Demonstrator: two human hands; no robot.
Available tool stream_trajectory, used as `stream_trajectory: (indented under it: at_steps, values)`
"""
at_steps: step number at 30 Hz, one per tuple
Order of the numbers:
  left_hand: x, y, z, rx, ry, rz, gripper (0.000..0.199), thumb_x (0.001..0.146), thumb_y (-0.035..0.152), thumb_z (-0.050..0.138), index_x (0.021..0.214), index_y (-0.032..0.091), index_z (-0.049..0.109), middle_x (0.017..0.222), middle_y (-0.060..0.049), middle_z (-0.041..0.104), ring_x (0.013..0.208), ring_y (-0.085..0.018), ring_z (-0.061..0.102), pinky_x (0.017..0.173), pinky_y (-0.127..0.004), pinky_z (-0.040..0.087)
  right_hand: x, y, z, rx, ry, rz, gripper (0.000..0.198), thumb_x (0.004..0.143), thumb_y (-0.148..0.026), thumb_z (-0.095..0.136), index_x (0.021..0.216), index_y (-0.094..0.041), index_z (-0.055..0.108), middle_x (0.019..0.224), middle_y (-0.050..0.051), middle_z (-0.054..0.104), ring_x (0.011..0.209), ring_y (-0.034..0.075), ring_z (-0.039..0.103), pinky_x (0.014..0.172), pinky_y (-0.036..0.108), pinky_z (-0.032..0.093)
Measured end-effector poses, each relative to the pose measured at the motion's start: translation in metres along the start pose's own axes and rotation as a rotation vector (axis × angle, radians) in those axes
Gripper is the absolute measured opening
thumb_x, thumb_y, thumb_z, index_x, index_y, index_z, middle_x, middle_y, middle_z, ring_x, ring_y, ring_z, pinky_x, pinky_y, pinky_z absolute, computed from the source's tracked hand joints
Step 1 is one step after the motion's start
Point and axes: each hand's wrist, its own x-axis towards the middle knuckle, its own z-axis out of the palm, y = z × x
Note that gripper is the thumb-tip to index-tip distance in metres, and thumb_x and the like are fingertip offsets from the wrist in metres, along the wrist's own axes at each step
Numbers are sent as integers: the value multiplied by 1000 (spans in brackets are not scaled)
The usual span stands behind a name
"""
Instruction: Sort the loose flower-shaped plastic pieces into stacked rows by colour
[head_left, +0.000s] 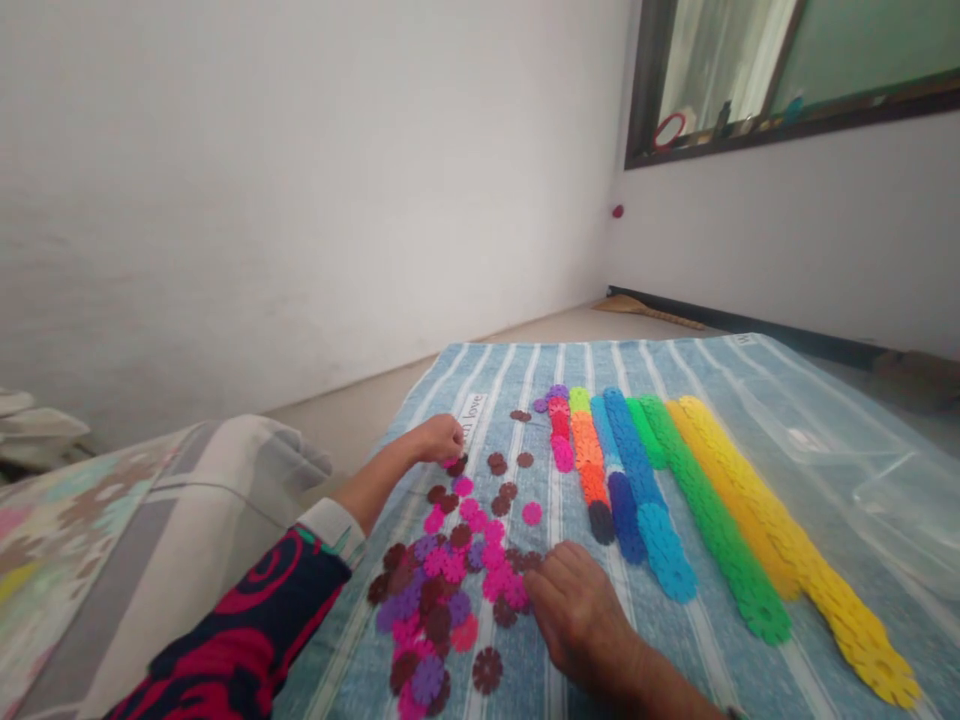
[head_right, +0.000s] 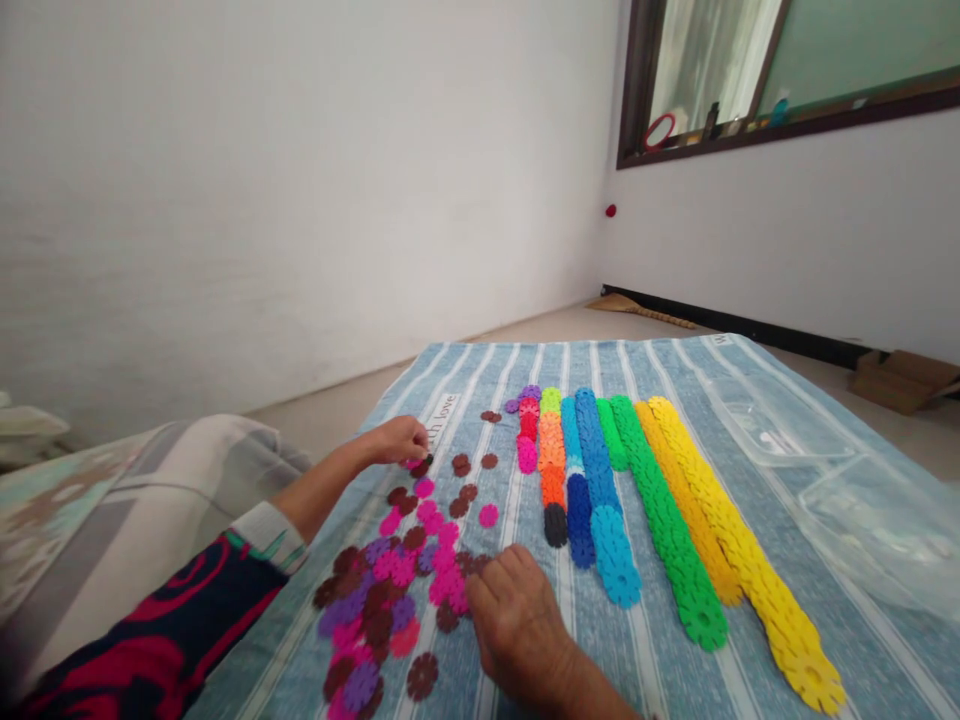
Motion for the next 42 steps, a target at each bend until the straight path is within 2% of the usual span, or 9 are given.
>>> stream_trajectory:
  at_steps: [3, 7, 11, 15, 18, 24, 30, 38, 42]
  values:
    - [-31, -23, 6, 4, -114, -75, 5, 58, 18, 55, 54, 17, 58, 45, 3, 50, 50, -14, 51, 52, -23, 39, -1, 0, -1, 10, -18, 2, 30, 93, -7, 36, 70, -18, 52, 65, 3, 49, 65, 18, 40, 61, 32, 28]
    - [-62, -43, 22, -39, -197, -86, 9, 60, 24, 55, 53, 18, 54, 45, 4, 49, 49, -14, 50, 49, -23, 36, -2, 0, -2, 4, -35, -4, 29, 94, -7, 38, 70, -18, 52, 66, 3, 49, 65, 18, 40, 62, 33, 28]
    - [-75, -50, 36, 3, -97, -36, 13, 63, 26, 54, 55, 17, 59, 47, 3, 51, 52, -13, 51, 52, -23, 35, -2, 0, -4, 5, -49, -4, 29, 94, -7, 38, 70, -18, 52, 67, 4, 50, 66, 18, 41, 62, 33, 29]
    - [-68, -42, 41, 27, 129, 9, 20, 71, 29, 54, 65, 16, 69, 59, 1, 62, 62, -14, 56, 58, -22, 37, -2, -1, -4, -3, -40, -5, 31, 94, -8, 37, 69, -18, 51, 66, 3, 49, 66, 18, 40, 62, 33, 29]
    - [-59, -30, 44, 21, 179, -23, 20, 73, 26, 55, 68, 16, 72, 64, 0, 66, 65, -14, 59, 60, -22, 38, -2, 0, -3, -7, -36, -8, 32, 96, -9, 36, 69, -18, 51, 65, 3, 49, 65, 18, 41, 62, 32, 28]
    - [-49, -13, 48, 3, 188, -93, 15, 72, 21, 59, 61, 19, 69, 61, 0, 68, 64, -14, 61, 58, -21, 39, -1, 0, -4, -19, -31, -17, 34, 96, -10, 35, 68, -18, 52, 64, 3, 50, 64, 18, 40, 61, 33, 28]
    - [-37, -17, 51, -80, 144, -96, 12, 66, 20, 63, 54, 17, 65, 53, 1, 63, 57, -13, 58, 54, -22, 37, 1, 0, -4, -28, -6, -16, 35, 96, -9, 34, 67, -19, 51, 64, 3, 49, 63, 18, 40, 61, 32, 27]
    - [-34, -17, 57, -404, 150, -97, 19, 53, 24, 66, 46, 17, 50, 42, 5, 49, 46, -9, 43, 49, -22, 29, 1, 1, -1, -42, -4, -16, 31, 93, -7, 36, 69, -19, 52, 65, 3, 50, 64, 18, 41, 61, 32, 28]
    - [-41, -18, 54, -608, 95, -51, 24, 48, 31, 68, 47, 17, 48, 41, 6, 46, 45, -8, 39, 48, -22, 28, 1, 0, -2, -40, 3, -10, 30, 92, -7, 37, 69, -19, 52, 65, 3, 50, 64, 19, 41, 62, 33, 28]
